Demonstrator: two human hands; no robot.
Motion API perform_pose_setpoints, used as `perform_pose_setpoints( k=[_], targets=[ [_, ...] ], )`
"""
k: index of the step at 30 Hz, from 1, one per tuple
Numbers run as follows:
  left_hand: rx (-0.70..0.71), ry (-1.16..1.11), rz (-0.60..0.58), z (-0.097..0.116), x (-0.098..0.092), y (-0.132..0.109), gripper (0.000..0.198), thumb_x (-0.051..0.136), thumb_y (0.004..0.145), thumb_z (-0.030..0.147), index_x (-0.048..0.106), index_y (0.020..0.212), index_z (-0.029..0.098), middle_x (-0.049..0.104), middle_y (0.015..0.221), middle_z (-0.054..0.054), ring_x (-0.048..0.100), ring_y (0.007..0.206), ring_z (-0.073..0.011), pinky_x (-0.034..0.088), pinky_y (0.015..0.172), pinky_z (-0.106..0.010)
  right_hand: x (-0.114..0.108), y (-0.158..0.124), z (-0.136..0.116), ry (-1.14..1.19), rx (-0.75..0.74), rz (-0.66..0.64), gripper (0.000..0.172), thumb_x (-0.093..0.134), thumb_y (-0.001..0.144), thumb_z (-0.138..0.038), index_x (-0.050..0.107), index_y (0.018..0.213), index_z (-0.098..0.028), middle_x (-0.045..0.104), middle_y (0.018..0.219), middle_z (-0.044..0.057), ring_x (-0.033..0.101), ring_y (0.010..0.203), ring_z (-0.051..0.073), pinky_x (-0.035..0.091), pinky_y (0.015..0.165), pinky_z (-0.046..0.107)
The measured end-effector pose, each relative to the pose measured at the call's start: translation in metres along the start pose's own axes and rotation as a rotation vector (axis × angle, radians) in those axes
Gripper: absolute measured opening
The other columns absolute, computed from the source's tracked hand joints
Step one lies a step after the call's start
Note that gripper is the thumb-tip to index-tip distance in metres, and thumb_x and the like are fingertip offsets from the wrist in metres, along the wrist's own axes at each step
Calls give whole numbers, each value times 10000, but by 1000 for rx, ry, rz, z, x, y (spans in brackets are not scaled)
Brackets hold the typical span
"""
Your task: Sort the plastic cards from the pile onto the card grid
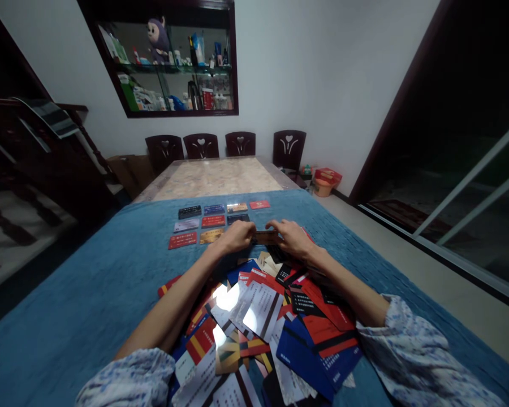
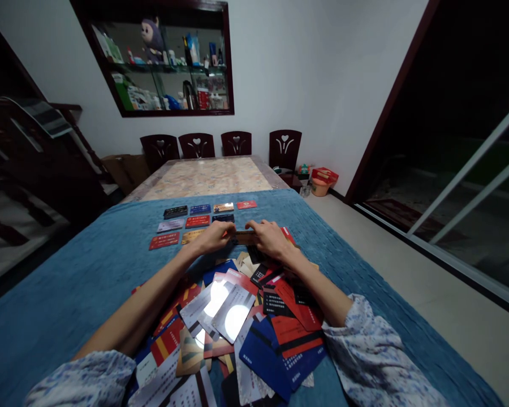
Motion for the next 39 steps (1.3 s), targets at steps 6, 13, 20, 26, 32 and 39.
perform_pose_setpoints(
  k=[6,13,20,26,32,39],
  targets=[
    [-6,113,-17,0,4,-2,358,512,783,61,584,1112,180,728,992,-89,680,947,-244,470,757,-283,4,0,-1,-71,-3,-25,373,534,876,-147,550,1245,-200,693,1095,94,594,994,239,360,800,319],
    [-67,217,-53,3,9,-4,329,469,835,67,516,1133,201,718,1014,-116,681,972,-270,462,815,-333,8,-2,-7,-151,6,-77,389,518,886,-185,519,1275,-195,665,1168,124,577,1068,257,358,831,337],
    [-61,230,-60,10,12,-5,346,464,860,123,474,1193,215,693,1108,-125,645,1054,-300,444,897,-412,6,-4,-9,-193,59,-101,455,510,899,-219,462,1351,-213,647,1160,127,599,1041,274,364,812,355],
    [-76,230,-48,7,14,-6,374,447,859,127,453,1225,204,660,1125,-137,633,1045,-306,444,890,-431,7,-3,-9,-167,81,-104,468,502,888,-181,454,1353,-213,647,1159,126,607,1040,267,363,800,342],
    [-105,223,-35,4,14,-7,355,462,841,127,458,1190,195,643,1117,-137,617,1051,-299,439,894,-432,13,-2,-8,-135,69,-78,488,517,880,-187,440,1362,-214,615,1173,131,594,1027,268,372,797,346],
    [-109,224,-34,5,15,-7,314,447,853,116,469,1158,187,626,1125,-146,590,1078,-303,427,893,-437,16,-1,-5,-124,60,-51,410,525,912,-241,484,1318,-201,575,1159,142,539,1042,267,377,798,333]
  ],
)
Point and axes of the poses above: each hand's wrist, its own y-axis towards the middle knuckle, its own x-axis out of the palm, z = x × y, the point moved 9 cm from there along y, towards the middle knuckle
